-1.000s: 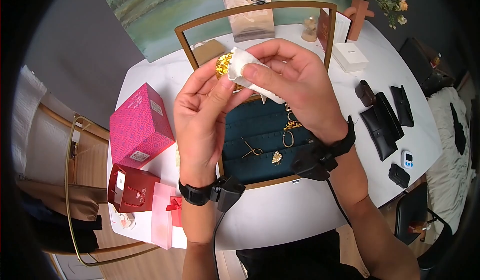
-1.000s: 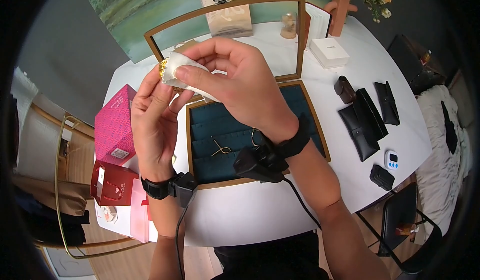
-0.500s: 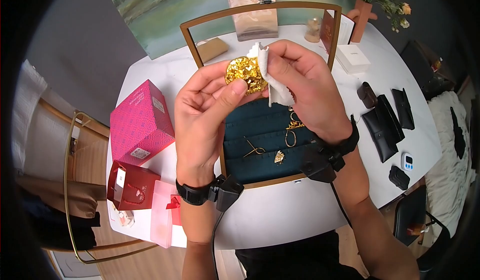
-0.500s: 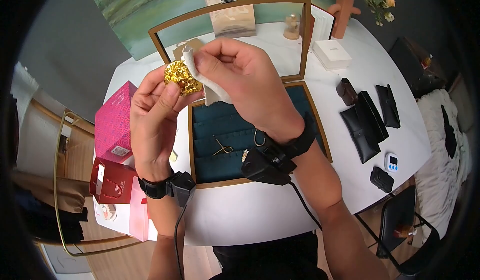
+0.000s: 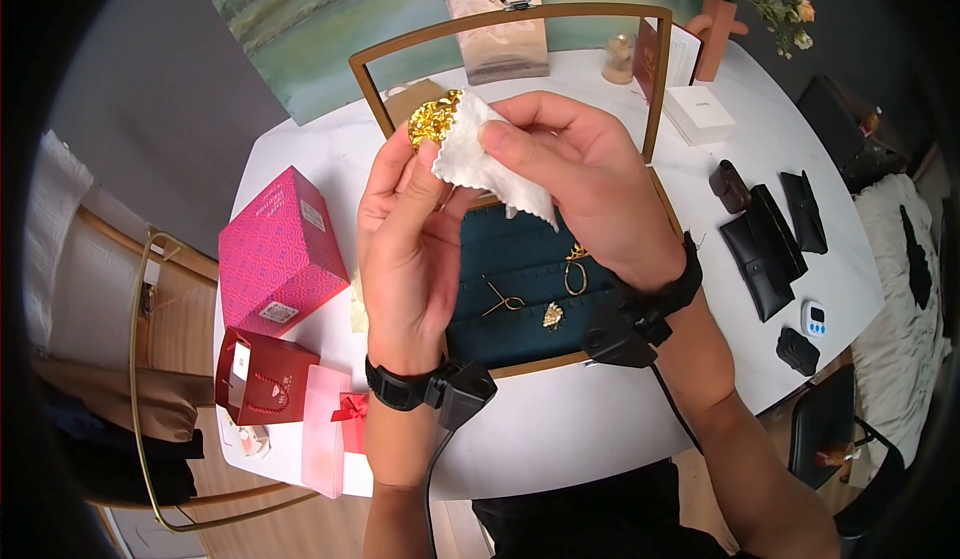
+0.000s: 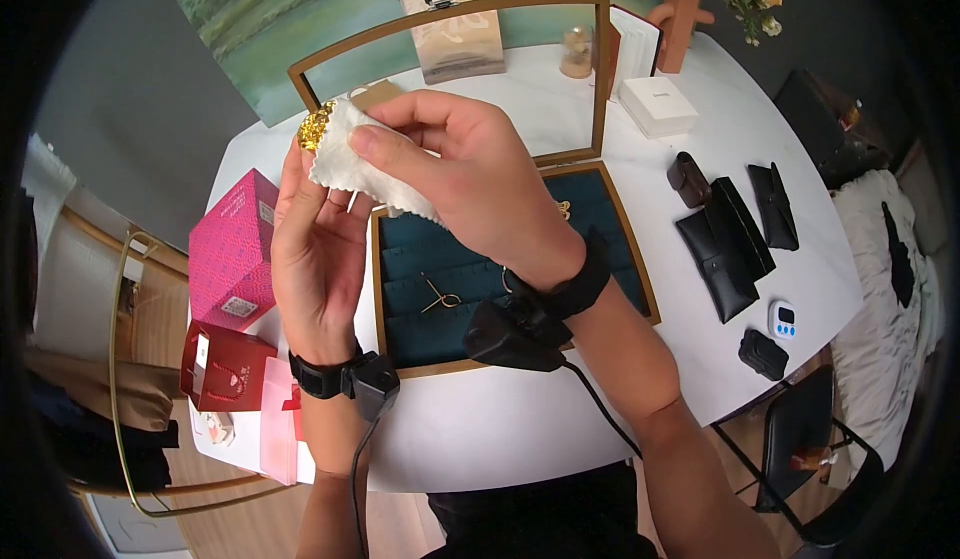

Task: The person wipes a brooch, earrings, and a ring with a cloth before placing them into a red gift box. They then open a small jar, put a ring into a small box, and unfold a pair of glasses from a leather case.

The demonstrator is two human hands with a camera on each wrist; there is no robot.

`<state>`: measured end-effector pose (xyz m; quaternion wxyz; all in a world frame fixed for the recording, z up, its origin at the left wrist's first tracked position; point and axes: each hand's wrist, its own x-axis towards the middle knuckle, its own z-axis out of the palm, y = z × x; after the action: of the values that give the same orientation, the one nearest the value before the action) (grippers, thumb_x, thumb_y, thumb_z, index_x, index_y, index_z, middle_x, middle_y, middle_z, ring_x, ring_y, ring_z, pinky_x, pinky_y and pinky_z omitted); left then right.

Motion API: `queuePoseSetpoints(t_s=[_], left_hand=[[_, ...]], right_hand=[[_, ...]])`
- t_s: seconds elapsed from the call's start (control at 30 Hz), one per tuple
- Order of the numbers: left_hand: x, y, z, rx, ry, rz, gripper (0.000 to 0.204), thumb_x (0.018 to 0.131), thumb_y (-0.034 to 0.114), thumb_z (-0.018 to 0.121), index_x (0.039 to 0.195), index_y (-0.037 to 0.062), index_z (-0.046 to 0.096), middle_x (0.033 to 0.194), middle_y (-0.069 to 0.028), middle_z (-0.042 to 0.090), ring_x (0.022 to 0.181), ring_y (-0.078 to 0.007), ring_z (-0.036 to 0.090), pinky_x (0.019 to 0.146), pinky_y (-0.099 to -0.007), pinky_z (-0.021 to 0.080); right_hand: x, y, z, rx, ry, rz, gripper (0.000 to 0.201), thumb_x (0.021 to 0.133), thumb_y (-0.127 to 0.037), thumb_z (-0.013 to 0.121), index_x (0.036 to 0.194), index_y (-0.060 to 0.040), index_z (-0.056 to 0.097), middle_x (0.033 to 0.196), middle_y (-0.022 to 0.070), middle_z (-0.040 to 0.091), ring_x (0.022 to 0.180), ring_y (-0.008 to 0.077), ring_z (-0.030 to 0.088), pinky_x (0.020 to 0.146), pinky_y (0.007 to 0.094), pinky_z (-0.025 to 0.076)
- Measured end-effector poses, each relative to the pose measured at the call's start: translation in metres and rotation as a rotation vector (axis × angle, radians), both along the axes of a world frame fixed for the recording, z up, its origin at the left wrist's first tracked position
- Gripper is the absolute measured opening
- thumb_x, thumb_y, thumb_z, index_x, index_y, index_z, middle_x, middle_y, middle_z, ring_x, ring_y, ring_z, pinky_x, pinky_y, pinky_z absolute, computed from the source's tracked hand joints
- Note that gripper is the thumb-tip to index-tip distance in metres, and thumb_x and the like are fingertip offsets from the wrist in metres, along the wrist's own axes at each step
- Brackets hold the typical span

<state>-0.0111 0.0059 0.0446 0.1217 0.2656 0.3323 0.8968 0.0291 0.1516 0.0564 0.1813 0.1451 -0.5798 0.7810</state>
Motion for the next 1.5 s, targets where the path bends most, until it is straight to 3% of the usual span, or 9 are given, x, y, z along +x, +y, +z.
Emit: queuePoseSetpoints(t_s=[0.1,0.17,0.27,0.4,0.57,0.8,1.1,1.33,1.5], left_hand=[[-0.002,0.001,-0.006,0.016,-0.013,0.023,0.032,0.095,0.008,0.061,0.127,0.0025,0.057,0.123,-0.0114,0.065,0.110,-0.0196,0.063,0.097,-0.0363,0.051],[-0.002,0.002,-0.008,-0.066,0.025,0.051,0.046,0.096,0.014,0.060,0.138,0.0041,0.047,0.133,-0.0102,0.057,0.120,-0.0212,0.055,0.108,-0.0379,0.040],[-0.003,0.001,-0.005,0.019,-0.029,0.014,0.033,0.094,0.006,0.063,0.126,0.0027,0.058,0.119,-0.0111,0.067,0.110,-0.0189,0.063,0.101,-0.0356,0.047],[-0.001,0.001,-0.006,-0.100,0.052,0.067,0.041,0.095,0.012,0.062,0.134,0.0034,0.052,0.127,-0.0095,0.061,0.117,-0.0190,0.058,0.103,-0.0351,0.044],[0.000,0.001,-0.007,-0.043,0.070,0.007,0.028,0.093,0.002,0.063,0.122,0.0013,0.060,0.117,-0.0124,0.067,0.106,-0.0172,0.064,0.093,-0.0312,0.052],[0.003,0.006,-0.005,0.037,-0.029,-0.012,0.026,0.095,0.006,0.062,0.121,0.0020,0.061,0.117,-0.0103,0.067,0.105,-0.0171,0.064,0.092,-0.0306,0.052],[0.006,0.008,-0.004,0.069,-0.106,-0.015,0.029,0.095,0.008,0.062,0.123,0.0006,0.060,0.118,-0.0096,0.067,0.108,-0.0169,0.063,0.098,-0.0316,0.049],[0.001,-0.007,0.007,-0.131,0.050,-0.050,0.027,0.094,0.007,0.063,0.120,-0.0002,0.059,0.110,-0.0132,0.070,0.095,-0.0191,0.069,0.089,-0.0325,0.054],[-0.003,-0.007,0.005,-0.167,0.051,-0.072,0.025,0.094,0.006,0.063,0.118,0.0002,0.057,0.110,-0.0163,0.070,0.096,-0.0205,0.070,0.087,-0.0338,0.055]], right_hand=[[0.003,-0.001,0.003,0.004,-0.041,-0.026,0.026,0.095,-0.020,0.067,0.105,0.0040,0.066,0.089,0.0026,0.067,0.078,0.0040,0.061,0.063,0.0178,0.048],[0.004,0.000,0.003,0.016,-0.039,-0.036,0.025,0.095,-0.020,0.067,0.104,0.0035,0.066,0.087,0.0021,0.067,0.075,0.0039,0.061,0.062,0.0183,0.047],[0.002,-0.001,0.002,0.001,-0.022,-0.033,0.025,0.095,-0.022,0.067,0.103,0.0026,0.066,0.084,0.0015,0.067,0.072,0.0035,0.060,0.060,0.0186,0.047],[-0.002,0.001,-0.003,-0.054,-0.013,-0.044,0.026,0.095,-0.024,0.067,0.100,0.0014,0.068,0.084,0.0011,0.067,0.071,0.0028,0.058,0.058,0.0181,0.045],[-0.001,0.002,-0.002,-0.071,-0.022,-0.026,0.027,0.095,-0.025,0.067,0.102,0.0015,0.068,0.085,0.0008,0.067,0.071,0.0026,0.058,0.059,0.0180,0.044],[0.002,0.003,0.001,-0.058,-0.027,0.059,0.031,0.093,-0.019,0.069,0.112,0.0048,0.065,0.095,0.0038,0.069,0.080,0.0049,0.062,0.064,0.0192,0.049],[0.001,0.006,0.000,0.011,0.059,0.001,0.025,0.093,-0.014,0.069,0.108,0.0051,0.066,0.092,0.0043,0.069,0.083,0.0073,0.063,0.071,0.0201,0.050],[-0.001,0.007,-0.003,0.006,0.047,-0.031,0.029,0.099,-0.024,0.061,0.104,0.0036,0.068,0.087,0.0015,0.067,0.076,0.0043,0.060,0.065,0.0188,0.048],[-0.003,0.002,-0.002,-0.265,-0.107,0.054,0.036,0.102,-0.031,0.056,0.106,0.0022,0.068,0.084,0.0006,0.066,0.070,0.0036,0.058,0.059,0.0190,0.046]])
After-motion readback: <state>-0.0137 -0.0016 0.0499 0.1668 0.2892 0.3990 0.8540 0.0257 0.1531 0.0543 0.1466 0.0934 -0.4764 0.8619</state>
